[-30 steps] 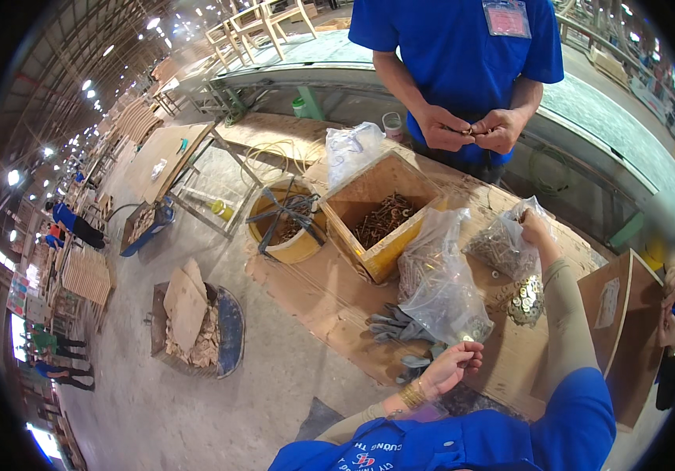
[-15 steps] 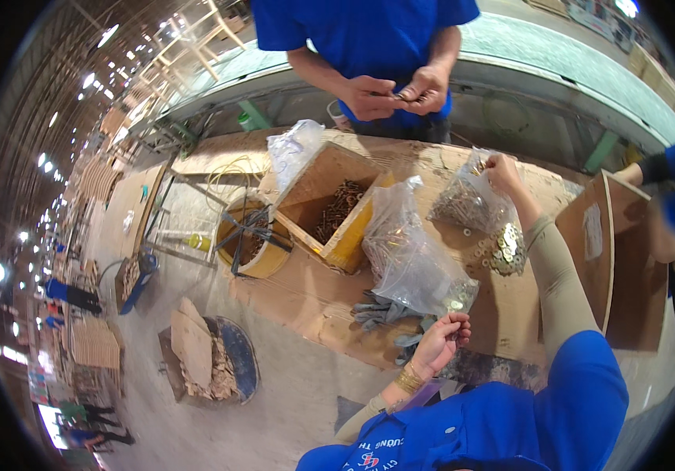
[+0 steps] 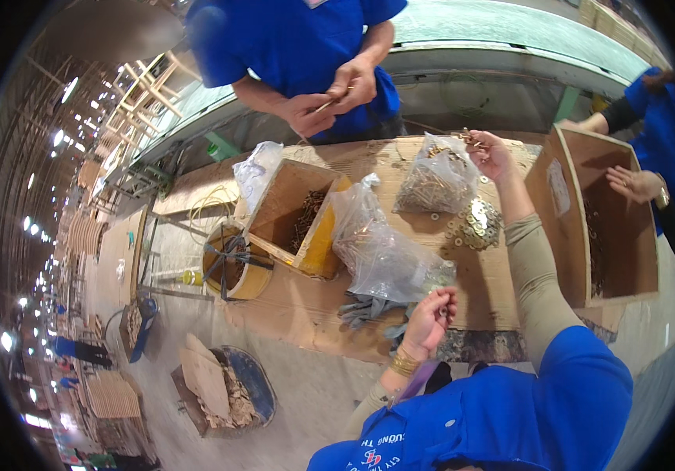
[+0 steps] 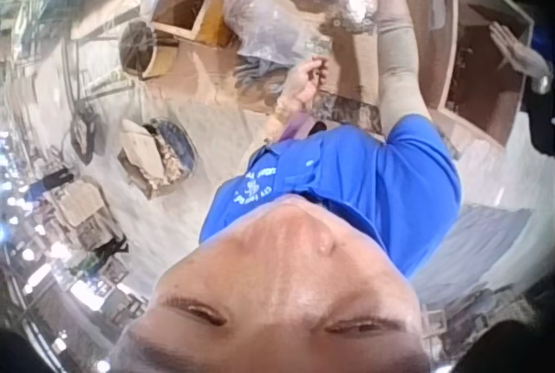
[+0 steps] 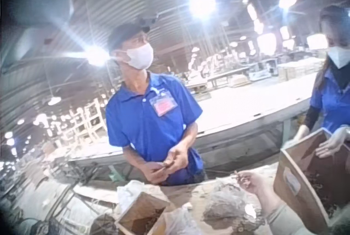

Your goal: The person picks small metal fasteners and washers from a wooden box and plastic bags on a workbench, then places them into a larger wooden bin. The person repeats this sorting and placement process while two coworkers perform similar tasks nearby.

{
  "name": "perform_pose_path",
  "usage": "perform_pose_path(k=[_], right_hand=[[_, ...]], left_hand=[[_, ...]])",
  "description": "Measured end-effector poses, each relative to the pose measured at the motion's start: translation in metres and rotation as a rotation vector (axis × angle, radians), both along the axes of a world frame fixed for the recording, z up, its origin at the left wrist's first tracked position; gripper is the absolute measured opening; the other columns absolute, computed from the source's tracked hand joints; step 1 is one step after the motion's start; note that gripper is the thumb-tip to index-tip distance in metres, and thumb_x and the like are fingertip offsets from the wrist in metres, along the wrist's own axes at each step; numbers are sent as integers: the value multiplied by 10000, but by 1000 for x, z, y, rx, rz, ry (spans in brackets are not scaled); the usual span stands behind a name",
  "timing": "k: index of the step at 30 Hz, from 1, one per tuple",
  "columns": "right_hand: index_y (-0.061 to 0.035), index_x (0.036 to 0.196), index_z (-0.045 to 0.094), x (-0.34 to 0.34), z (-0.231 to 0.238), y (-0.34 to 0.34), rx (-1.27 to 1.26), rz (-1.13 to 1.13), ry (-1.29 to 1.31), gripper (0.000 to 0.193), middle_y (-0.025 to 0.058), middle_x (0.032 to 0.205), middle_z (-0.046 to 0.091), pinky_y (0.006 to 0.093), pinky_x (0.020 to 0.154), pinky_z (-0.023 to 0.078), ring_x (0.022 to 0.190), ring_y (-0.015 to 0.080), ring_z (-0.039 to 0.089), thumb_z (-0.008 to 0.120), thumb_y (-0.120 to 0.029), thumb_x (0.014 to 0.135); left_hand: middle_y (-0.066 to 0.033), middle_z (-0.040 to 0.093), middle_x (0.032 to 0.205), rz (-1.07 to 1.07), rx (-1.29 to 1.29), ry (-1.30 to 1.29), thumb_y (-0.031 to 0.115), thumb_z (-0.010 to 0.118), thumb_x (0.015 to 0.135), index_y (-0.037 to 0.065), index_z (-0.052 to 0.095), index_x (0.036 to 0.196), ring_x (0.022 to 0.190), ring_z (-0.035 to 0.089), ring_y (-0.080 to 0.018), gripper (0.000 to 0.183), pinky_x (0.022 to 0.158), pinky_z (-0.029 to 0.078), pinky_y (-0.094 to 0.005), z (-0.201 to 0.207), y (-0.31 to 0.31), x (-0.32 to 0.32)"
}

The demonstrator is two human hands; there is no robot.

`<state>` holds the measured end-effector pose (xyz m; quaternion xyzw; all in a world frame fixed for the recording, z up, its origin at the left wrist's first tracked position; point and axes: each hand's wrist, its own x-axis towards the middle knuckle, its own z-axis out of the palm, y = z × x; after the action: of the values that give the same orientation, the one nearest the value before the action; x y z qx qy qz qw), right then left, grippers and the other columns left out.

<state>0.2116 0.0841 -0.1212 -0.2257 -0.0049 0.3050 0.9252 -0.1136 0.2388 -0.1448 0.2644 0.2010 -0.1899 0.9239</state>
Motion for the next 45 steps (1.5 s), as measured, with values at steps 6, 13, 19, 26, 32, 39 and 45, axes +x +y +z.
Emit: perform_pose_path(k=[6, 13, 19, 26, 32, 39, 45], right_hand=[[-24, 808, 531, -113, -4, 20, 126, 18, 110, 73, 61, 704, 516, 144, 345, 290, 500, 79, 373, 504, -20, 741], [-67, 767, 502, -217, -1, -3, -205, -12, 27, 23, 24, 629, 511, 173, 342, 327, 486, 74, 469, 507, -72, 745], [-101, 837, 504, -243, 1, -22, -89, -110, 103, 49, 5, 649, 517, 165, 346, 337, 461, 63, 458, 515, -116, 792], [-84, 1071, 484, -259, 9, -40, 89, -104, 144, 243, 48, 784, 593, 156, 370, 389, 516, 80, 517, 488, -149, 837], [-84, 1070, 481, -295, 47, -60, 83, -51, 31, 244, 12, 759, 578, 132, 413, 378, 572, 58, 538, 509, -189, 852], [-98, 850, 555, -320, 100, -103, -339, -277, -244, 65, -53, 666, 540, 136, 422, 282, 498, -4, 419, 566, -154, 819], [-61, 808, 504, -326, 135, -162, -335, -525, -268, 84, -3, 687, 553, 135, 347, 243, 440, -5, 358, 514, -138, 840]], left_hand=[[39, 478, 625, 13, 382, -206, 213, 503, 856, 52, 525, 926, 446, 375, -21, 177, 386, 279, -161, 48, 15, 48], [70, 412, 550, -127, 1035, -536, 217, 527, 848, 44, 532, 678, 502, 327, -13, 243, 439, 257, -178, 59, -7, 69], [72, 441, 583, -204, 1157, -592, 157, 527, 835, 29, 517, 632, 549, 340, -13, 240, 469, 277, -183, 65, -29, 49], [68, 408, 537, -96, 772, -439, 157, 496, 848, 42, 516, 694, 453, 331, -15, 193, 391, 252, -176, 115, -44, 26], [21, 429, 561, -94, 355, -294, 187, 435, 877, 60, 505, 772, 411, 322, -36, 179, 366, 235, -171, 115, -76, 8], [23, 430, 560, -281, 463, -447, 194, 411, 885, 69, 483, 808, 409, 314, -29, 163, 365, 232, -164, 145, -128, -1], [12, 434, 561, -746, 812, -526, 237, 409, 874, 47, 543, 785, 421, 343, -47, 250, 377, 254, -182, 187, -152, 33]])
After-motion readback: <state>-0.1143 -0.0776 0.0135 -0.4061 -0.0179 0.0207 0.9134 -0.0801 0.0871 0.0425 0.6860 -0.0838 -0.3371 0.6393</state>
